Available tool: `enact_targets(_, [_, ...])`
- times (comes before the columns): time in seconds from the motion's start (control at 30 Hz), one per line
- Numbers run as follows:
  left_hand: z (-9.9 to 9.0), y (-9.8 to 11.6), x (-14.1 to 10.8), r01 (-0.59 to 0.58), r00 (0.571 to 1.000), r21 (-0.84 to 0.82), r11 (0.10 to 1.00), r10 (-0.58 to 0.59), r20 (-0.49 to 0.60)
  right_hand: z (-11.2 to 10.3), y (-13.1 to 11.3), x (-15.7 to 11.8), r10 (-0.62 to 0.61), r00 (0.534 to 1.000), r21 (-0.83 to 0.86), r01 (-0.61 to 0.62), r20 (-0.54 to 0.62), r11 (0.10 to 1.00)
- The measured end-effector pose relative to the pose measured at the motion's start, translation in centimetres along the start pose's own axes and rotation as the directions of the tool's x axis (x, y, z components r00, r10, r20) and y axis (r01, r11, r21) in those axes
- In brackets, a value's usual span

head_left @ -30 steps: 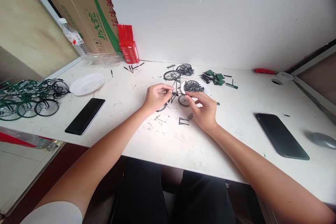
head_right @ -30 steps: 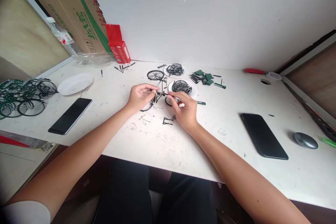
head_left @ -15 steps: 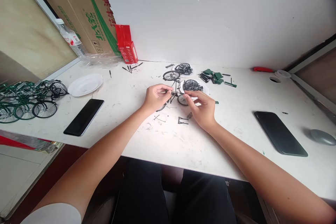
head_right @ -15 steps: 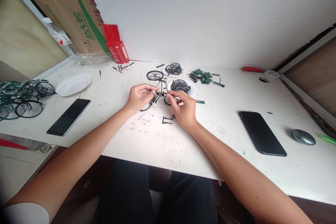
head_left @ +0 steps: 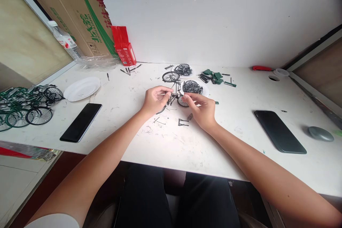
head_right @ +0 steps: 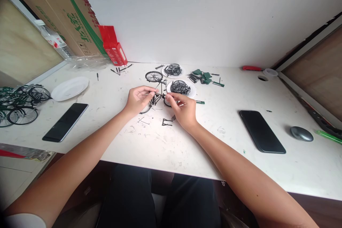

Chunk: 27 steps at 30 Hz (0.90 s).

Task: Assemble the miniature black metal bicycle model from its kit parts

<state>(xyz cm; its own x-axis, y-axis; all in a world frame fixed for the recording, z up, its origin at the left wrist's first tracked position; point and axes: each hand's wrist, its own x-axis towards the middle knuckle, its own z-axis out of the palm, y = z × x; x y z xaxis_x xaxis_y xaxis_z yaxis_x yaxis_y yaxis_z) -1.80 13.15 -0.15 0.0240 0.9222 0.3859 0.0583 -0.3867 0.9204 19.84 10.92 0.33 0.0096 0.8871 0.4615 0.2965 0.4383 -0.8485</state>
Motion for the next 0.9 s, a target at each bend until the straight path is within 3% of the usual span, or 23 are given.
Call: enact_targets(0.9, [-0.26,-0.71,-0.1,-0.056,0.997,0.019,0.998,0.055,0.048,-0.02,-0.11,0.19,-0.001,1.0,-0.016,0.001,0.01,1.0])
